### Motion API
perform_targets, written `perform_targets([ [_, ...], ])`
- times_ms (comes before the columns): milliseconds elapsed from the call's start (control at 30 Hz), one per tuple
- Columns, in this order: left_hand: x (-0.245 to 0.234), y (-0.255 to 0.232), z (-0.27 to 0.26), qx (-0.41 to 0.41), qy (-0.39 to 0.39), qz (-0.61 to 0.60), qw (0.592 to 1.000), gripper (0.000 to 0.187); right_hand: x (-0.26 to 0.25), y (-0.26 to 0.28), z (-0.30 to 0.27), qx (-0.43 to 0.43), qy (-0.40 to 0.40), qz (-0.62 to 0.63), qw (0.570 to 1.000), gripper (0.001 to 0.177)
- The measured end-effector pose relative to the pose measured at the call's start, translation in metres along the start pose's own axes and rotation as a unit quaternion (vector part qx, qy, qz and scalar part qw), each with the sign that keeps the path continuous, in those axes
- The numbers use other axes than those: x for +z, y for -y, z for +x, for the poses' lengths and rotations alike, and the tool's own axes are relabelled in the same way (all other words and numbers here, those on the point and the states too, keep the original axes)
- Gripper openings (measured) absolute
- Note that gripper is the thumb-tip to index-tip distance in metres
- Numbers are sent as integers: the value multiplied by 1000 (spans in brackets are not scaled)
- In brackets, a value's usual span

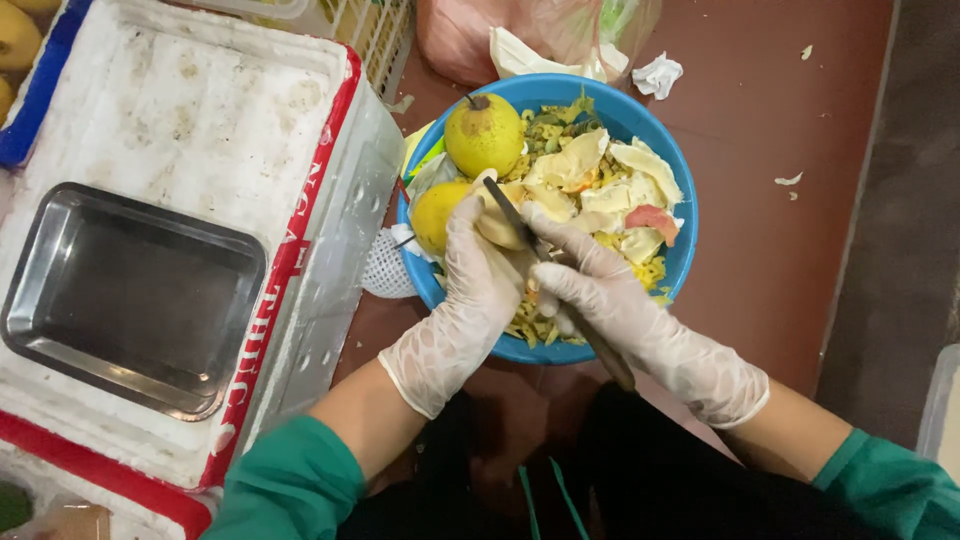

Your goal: Peeling and slicing fruit using a knife and placing the slices on a tray

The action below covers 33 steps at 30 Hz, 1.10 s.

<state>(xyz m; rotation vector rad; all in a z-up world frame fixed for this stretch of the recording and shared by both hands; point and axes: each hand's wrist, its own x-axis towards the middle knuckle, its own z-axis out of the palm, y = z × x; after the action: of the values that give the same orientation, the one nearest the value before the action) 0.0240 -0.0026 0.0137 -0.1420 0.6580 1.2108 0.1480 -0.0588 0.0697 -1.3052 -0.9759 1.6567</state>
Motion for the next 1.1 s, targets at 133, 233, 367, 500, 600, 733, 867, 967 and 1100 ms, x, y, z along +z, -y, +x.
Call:
perform_targets([
  [133, 6, -14, -1, 44, 2, 47, 998, 51, -15, 27, -8, 11, -8, 75, 997, 73],
  [233, 1, -14, 9, 33, 10, 42, 999, 52, -52, 13, 10, -31, -31, 81, 996, 59],
  [367, -1, -22, 12, 10, 24, 74, 997, 53, -61, 19, 15, -28, -45, 50, 997, 64],
  [500, -13, -28, 20, 0, 19, 74, 997, 52, -69, 7, 25, 3, -60, 28, 998, 56],
  [600, -20, -25, 20, 13, -3, 69, 998, 51, -86, -12, 35, -3, -42, 33, 999, 67],
  [733, -24, -21, 5, -11, -57, 71, 996, 59, -76, 0, 28, -1, -52, 12, 999, 77],
  [867, -23, -13, -9, -21, -101, 60, 993, 61, -83, 3, 14, -15, -118, 29, 993, 80],
  [967, -12, -13, -28, -20, -115, 66, 991, 61, -101, -15, 13, -30, -166, 54, 984, 86],
  [1100, -35, -7, -35, -35, -101, 92, 990, 54, -94, -25, -10, -17, -191, 28, 981, 83],
])
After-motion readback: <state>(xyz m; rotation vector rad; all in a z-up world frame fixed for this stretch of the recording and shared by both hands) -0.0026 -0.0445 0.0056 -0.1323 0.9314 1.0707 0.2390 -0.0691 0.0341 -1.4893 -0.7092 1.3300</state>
